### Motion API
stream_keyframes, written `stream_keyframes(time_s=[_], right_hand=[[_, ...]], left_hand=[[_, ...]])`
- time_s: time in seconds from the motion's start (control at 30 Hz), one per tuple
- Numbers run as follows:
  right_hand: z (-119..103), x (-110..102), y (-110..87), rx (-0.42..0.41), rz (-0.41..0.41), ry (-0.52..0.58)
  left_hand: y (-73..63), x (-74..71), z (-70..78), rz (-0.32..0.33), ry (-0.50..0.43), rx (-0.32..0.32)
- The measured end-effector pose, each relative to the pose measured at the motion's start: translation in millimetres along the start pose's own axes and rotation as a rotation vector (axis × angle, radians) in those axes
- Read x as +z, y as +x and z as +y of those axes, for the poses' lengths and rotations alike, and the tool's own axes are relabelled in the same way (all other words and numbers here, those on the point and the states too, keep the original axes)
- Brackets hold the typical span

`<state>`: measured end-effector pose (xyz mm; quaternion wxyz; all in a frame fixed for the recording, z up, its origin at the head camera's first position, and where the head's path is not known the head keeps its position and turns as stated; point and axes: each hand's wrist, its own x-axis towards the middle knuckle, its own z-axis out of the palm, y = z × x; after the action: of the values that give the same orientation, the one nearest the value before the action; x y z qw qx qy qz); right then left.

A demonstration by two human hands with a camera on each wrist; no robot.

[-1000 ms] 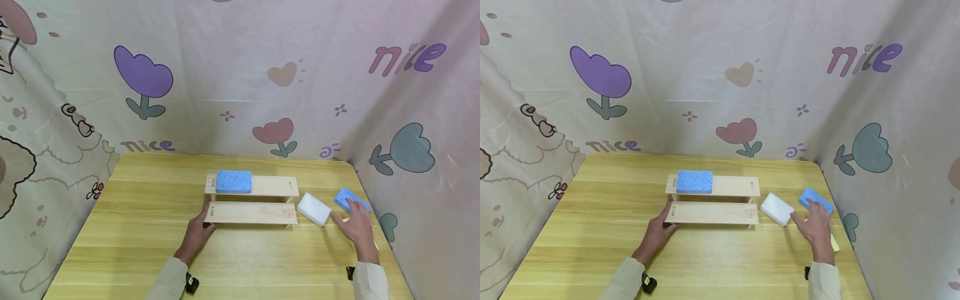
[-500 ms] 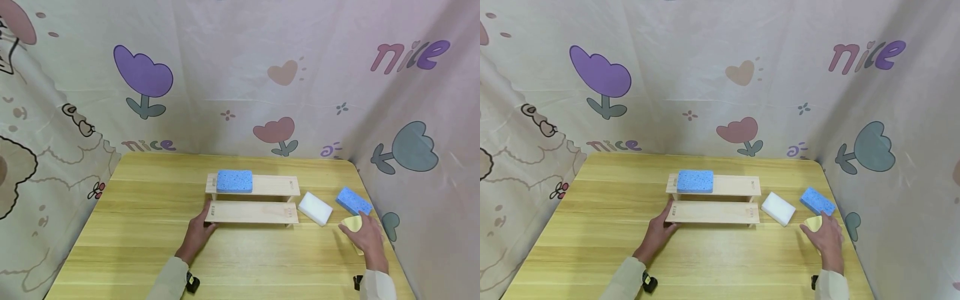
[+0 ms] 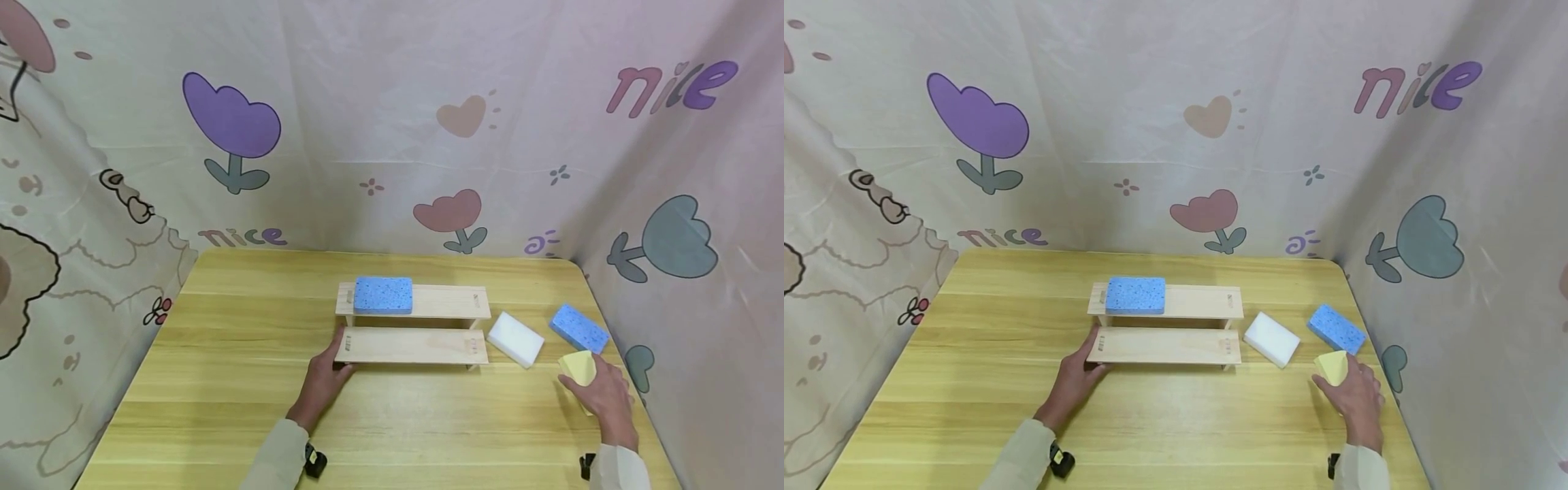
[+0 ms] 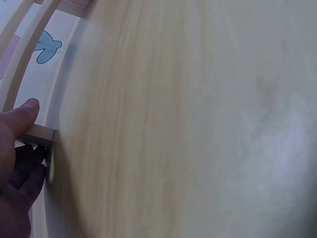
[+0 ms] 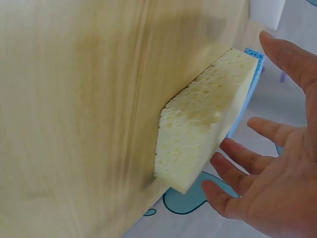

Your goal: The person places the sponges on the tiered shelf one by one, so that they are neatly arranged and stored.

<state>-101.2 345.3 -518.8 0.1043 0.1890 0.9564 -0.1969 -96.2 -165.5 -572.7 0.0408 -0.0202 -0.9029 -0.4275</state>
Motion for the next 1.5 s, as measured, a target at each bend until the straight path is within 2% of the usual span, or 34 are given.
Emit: stream_keyframes(time_s=[0.23, 0.57, 0.87, 1.27, 1.5], right_hand=[[4.9, 0.1, 1.9, -0.008, -0.038, -0.012], [8.8, 0.9, 3.1, 0.011, -0.081, -0.008], [12.5, 4.1, 3.9, 0.003, -0.073, -0.016], [11.9, 12.7, 7.0, 0.011, -0.022, 0.032], [14.7, 7.8, 4.6, 0.013, -0.022, 0.03]], left_hand=[[0.7, -0.1, -0.2, 0.014, 0.025, 0.025], [1.1, 0.7, -1.3, 0.01, 0.024, 0.015], [1.1, 1.3, -3.1, 0.026, 0.024, 0.045], [-0.6, -4.9, -1.6, 0.009, 0.019, 0.02], [1.2, -0.6, -1.1, -0.006, -0.002, 0.014]])
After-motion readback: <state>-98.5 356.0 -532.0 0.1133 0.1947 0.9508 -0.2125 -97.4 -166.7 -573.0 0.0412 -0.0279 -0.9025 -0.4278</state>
